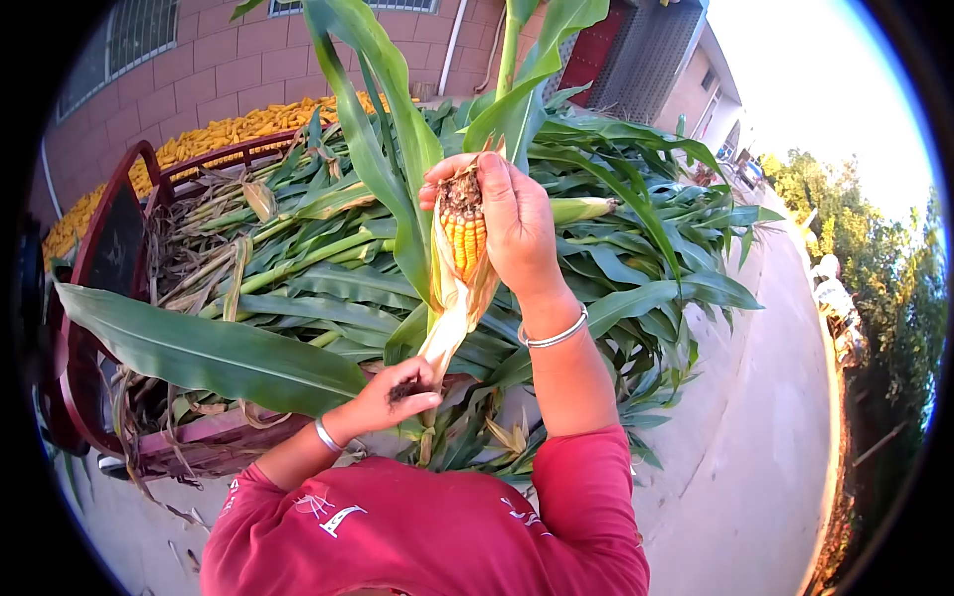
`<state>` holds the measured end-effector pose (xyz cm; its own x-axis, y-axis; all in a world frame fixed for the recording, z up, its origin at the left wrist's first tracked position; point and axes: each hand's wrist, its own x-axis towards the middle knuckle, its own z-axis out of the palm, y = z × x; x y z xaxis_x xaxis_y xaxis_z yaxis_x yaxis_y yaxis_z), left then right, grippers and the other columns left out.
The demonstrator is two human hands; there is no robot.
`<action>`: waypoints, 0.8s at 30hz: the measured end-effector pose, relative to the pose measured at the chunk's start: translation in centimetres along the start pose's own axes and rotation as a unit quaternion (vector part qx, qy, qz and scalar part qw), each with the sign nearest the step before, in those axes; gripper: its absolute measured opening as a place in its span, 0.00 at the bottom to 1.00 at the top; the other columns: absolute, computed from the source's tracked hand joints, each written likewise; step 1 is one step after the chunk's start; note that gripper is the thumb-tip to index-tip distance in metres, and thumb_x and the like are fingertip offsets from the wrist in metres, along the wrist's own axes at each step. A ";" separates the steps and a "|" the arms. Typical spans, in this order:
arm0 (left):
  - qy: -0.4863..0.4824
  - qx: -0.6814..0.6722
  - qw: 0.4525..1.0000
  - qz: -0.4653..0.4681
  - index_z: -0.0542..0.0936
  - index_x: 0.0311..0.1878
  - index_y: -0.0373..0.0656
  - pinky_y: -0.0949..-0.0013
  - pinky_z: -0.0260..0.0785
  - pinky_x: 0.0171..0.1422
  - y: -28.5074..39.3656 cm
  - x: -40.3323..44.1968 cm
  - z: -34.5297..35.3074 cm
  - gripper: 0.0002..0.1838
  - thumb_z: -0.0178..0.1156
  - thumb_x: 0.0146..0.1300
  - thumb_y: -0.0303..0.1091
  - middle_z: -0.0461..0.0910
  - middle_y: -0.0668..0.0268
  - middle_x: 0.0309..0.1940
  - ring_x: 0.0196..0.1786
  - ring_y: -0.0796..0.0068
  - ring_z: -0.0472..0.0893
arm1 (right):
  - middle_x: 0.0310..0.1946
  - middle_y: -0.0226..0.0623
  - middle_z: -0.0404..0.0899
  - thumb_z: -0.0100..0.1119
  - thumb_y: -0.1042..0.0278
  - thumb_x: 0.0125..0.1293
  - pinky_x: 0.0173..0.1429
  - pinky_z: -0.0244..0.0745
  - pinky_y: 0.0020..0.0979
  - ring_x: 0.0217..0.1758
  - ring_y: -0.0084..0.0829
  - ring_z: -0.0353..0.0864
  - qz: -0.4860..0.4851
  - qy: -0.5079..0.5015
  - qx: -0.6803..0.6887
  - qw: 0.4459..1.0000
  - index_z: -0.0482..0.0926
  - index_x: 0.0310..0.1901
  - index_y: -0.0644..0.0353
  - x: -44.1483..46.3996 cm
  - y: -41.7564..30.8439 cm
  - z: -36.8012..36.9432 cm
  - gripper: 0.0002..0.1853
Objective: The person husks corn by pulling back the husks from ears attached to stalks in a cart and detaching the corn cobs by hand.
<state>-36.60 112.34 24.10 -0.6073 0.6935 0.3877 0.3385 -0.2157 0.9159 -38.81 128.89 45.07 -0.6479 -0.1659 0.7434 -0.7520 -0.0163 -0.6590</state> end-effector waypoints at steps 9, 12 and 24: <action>0.138 0.077 0.952 0.261 0.66 0.63 0.37 0.64 0.63 0.62 12.6 11.0 -3.7 0.31 0.61 0.62 0.46 0.73 0.57 0.54 0.58 0.66 0.72 | 0.35 0.44 0.82 0.39 0.56 0.76 0.46 0.79 0.34 0.38 0.34 0.83 0.058 0.166 0.142 0.974 0.76 0.37 0.65 -0.1 0.2 0.3 0.21; 0.124 0.002 0.957 0.264 0.65 0.63 0.37 0.64 0.62 0.65 14.0 12.7 -2.2 0.30 0.58 0.65 0.45 0.72 0.57 0.56 0.59 0.68 0.72 | 0.27 0.32 0.71 0.44 0.59 0.76 0.43 0.75 0.30 0.30 0.27 0.72 0.060 0.263 0.375 0.887 0.68 0.31 0.57 -0.2 1.3 -0.2 0.14; 0.090 -0.163 0.938 0.291 0.72 0.44 0.35 0.64 0.74 0.48 12.0 14.2 -4.1 0.26 0.33 0.76 0.50 0.77 0.55 0.34 0.38 0.66 0.79 | 0.15 0.20 0.50 0.42 0.59 0.75 0.29 0.53 0.24 0.18 0.18 0.48 0.036 0.208 0.643 0.736 0.63 0.24 0.51 -0.8 4.7 -1.0 0.18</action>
<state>-44.09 116.76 41.03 -0.5097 0.2722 0.8162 0.4299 -0.7412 0.5156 -41.98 129.94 41.46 -0.8624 0.1003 0.4962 -0.1501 -0.9868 -0.0615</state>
